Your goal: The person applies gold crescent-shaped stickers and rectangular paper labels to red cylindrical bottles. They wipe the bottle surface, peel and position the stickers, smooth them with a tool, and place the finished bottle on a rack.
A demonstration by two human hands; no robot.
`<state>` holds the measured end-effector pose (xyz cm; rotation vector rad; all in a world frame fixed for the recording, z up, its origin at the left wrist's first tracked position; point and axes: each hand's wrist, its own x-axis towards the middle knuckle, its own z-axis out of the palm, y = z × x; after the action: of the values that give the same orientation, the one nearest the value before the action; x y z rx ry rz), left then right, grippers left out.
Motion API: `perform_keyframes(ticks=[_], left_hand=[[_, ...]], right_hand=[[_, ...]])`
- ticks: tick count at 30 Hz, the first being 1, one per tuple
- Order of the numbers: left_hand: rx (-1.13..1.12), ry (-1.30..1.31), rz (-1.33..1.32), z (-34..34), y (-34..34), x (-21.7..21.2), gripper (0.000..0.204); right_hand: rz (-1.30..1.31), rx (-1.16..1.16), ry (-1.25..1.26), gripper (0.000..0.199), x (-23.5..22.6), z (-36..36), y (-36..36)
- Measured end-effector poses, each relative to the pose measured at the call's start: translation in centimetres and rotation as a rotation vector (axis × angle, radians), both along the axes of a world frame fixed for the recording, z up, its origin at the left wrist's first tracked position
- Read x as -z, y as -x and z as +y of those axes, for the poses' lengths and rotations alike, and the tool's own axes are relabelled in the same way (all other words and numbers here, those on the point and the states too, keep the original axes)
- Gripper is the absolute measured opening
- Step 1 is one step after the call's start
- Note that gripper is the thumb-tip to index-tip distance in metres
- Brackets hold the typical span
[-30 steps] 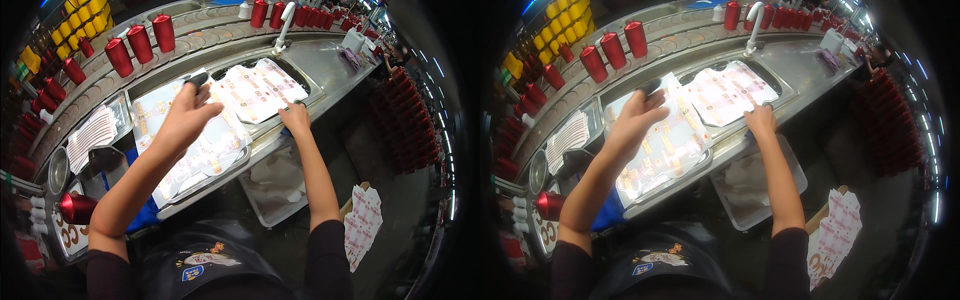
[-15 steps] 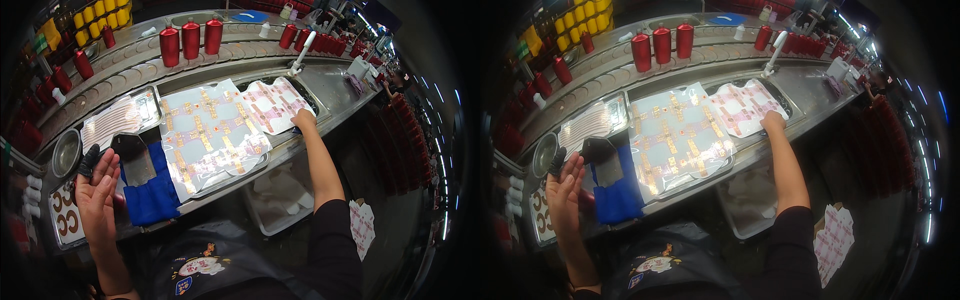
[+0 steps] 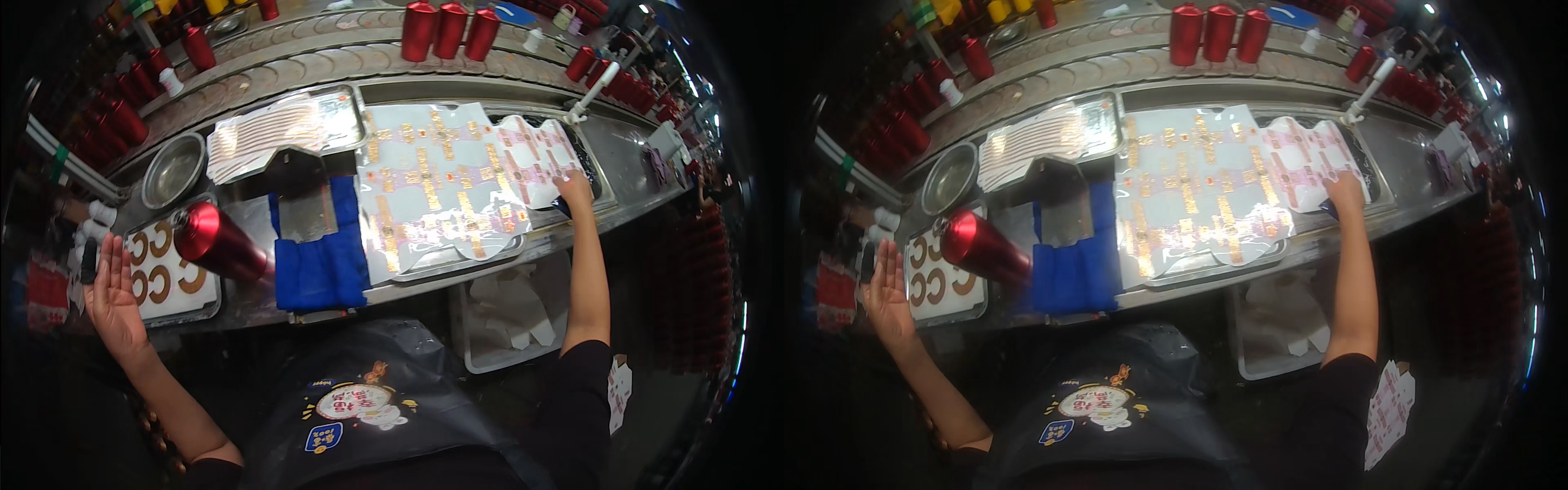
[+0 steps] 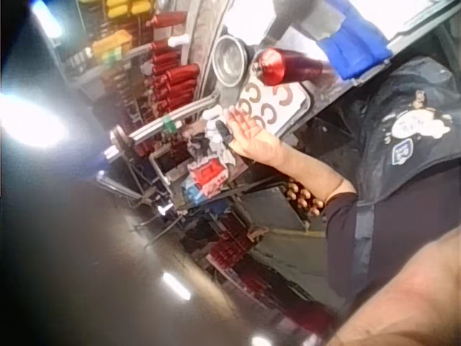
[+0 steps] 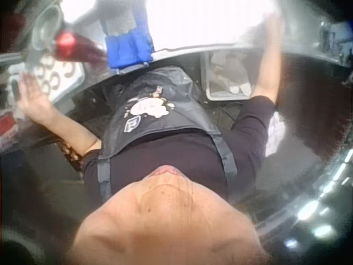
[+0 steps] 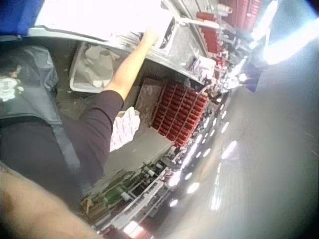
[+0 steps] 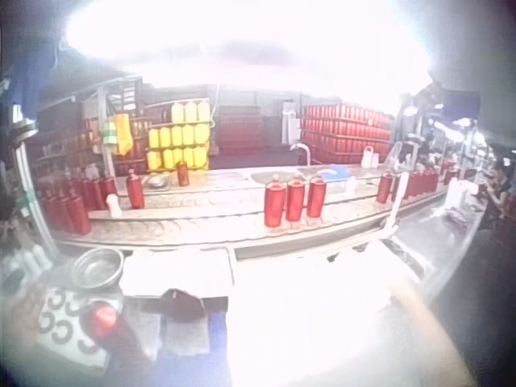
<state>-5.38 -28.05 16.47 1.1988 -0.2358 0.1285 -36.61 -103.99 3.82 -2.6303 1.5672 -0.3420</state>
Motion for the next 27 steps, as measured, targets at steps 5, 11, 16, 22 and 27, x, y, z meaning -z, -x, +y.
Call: perform_keyframes(ticks=[5, 11, 16, 22, 27], left_hand=[[0.062, -0.099, -0.027, -0.9, -0.3, 2.3, 0.034], [0.355, -0.217, -0.206, -4.4, -0.6, 5.0, 0.078], [0.337, -0.691, -0.023, -7.0, 0.3, 7.6, 0.118], [0.235, -0.638, -0.127, -8.0, 0.4, 8.9, 0.114], [0.254, -0.653, -0.162, -7.8, 0.5, 8.7, 0.107]], right_hand=[[-0.603, -0.317, -0.342, 0.036, -2.1, 6.4, -1.4], [-1.04, -0.114, -1.046, 0.034, -2.9, 18.4, -3.9], [-1.295, 0.008, -1.776, 0.035, -2.5, 25.7, -9.8], [-0.992, -0.402, -1.696, 0.031, -6.0, 36.6, -15.7], [-0.583, -0.73, -1.222, 0.046, -7.0, 43.9, -20.2]])
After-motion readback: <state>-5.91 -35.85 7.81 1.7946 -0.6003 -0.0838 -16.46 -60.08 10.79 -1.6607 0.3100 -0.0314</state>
